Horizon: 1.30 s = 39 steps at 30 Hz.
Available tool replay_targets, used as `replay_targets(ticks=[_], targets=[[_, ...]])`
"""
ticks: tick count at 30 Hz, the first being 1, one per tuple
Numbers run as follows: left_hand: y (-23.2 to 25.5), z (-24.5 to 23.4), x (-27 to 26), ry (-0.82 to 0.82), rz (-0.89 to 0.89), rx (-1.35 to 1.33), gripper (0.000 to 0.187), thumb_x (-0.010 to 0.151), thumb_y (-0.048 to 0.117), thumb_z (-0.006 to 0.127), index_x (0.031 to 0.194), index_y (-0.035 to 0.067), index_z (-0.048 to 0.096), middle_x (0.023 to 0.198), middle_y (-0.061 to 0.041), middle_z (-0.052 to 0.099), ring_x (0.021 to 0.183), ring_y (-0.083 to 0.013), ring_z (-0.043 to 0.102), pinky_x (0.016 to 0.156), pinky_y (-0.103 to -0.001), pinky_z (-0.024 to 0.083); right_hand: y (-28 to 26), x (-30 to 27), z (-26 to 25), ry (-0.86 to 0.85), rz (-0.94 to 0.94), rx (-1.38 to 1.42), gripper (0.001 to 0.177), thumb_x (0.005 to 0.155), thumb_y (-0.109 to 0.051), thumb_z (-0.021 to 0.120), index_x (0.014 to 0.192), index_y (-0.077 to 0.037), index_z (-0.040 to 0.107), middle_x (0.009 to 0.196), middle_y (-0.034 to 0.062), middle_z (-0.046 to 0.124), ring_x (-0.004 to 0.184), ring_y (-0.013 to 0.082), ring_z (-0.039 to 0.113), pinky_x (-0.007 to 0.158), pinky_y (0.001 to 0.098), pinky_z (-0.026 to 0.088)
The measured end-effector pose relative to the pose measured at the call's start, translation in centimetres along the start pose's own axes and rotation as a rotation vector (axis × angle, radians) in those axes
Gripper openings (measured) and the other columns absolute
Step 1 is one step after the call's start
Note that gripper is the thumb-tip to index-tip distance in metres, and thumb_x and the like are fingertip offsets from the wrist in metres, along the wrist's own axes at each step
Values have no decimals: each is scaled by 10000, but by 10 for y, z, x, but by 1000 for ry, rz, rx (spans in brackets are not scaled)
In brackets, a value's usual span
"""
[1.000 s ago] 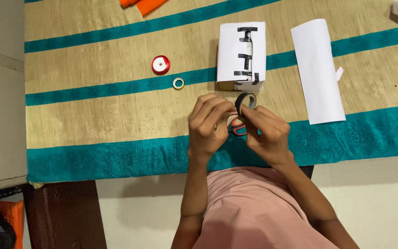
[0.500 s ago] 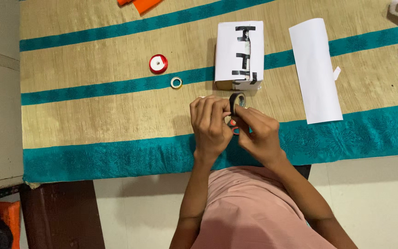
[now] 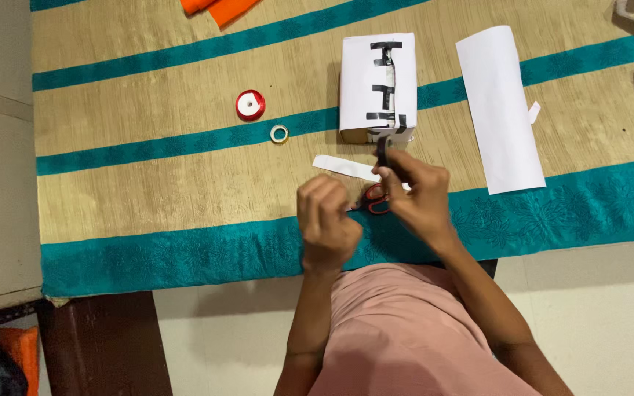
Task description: The person assembles a small paper box by folding white paper around a cardboard core and securing it with black tape. They cut paper and tape with scissors, then apply tape to the edges and corners to hold the structure together.
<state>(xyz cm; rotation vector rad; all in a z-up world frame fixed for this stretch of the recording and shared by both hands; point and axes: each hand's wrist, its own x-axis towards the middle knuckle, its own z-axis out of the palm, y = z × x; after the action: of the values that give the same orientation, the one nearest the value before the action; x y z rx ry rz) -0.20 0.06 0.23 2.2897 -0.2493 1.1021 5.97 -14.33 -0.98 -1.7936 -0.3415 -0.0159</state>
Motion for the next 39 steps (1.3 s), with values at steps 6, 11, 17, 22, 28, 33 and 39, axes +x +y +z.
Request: replay_targets(ticks=[6, 11, 17, 22, 28, 33, 39], targets=[[2, 6, 17, 27, -261, -113, 281, 917, -115, 710, 1157, 9, 634, 1058, -102, 700, 1008, -263, 697, 877, -375, 577, 3, -3, -7, -8, -87, -29, 216, 938, 35, 689, 1153, 33, 709, 908, 119, 772, 764, 145, 769, 675, 258, 595], [11, 13, 22, -26, -268, -121, 307, 829, -64, 775, 1113, 52, 758, 1007, -99, 696, 955, -263, 679, 827, -355, 565, 0, -6, -4, -5, -161, -104, 281, 879, 47, 736, 1158, 61, 710, 930, 175, 761, 768, 185, 762, 639, 282, 568], [8, 13, 25, -45, -198, -104, 168, 830, -49, 779, 962, 46, 739, 948, -64, 727, 961, -236, 685, 890, -372, 510, 3, -8, -5, -11, -276, -115, 311, 892, 121, 662, 1196, 58, 681, 1033, 180, 755, 874, 198, 773, 733, 290, 628], [6, 14, 25, -23, -181, -47, 164, 810, -84, 721, 927, 27, 693, 926, -67, 683, 962, -256, 669, 938, -401, 491, 2, -11, -5, -25, -396, -210, 375, 845, 157, 649, 1206, 59, 637, 985, 183, 728, 868, 293, 746, 729, 354, 588], [5, 22, 19, -67, -166, 33, 170, 818, -88, 686, 936, 15, 620, 936, -86, 632, 980, -280, 647, 970, -447, 447, -2, -12, -2, -25, -407, -242, 414, 813, 158, 656, 1213, 55, 629, 961, 188, 700, 830, 333, 712, 704, 388, 564], [7, 25, 15, 5, -198, -55, 181, 845, -116, 696, 966, -2, 626, 962, -112, 657, 967, -295, 646, 891, -405, 487, -4, -11, -4, -12, -385, -228, 419, 815, 169, 644, 1220, 60, 634, 969, 185, 699, 808, 309, 710, 693, 370, 561], [11, 19, 18, 62, -144, -80, 202, 853, -63, 764, 1029, 25, 718, 957, -73, 716, 956, -261, 669, 867, -387, 520, 1, -13, -3, 42, -374, -202, 378, 850, 156, 646, 1214, 55, 644, 984, 177, 711, 808, 270, 722, 688, 339, 566]])
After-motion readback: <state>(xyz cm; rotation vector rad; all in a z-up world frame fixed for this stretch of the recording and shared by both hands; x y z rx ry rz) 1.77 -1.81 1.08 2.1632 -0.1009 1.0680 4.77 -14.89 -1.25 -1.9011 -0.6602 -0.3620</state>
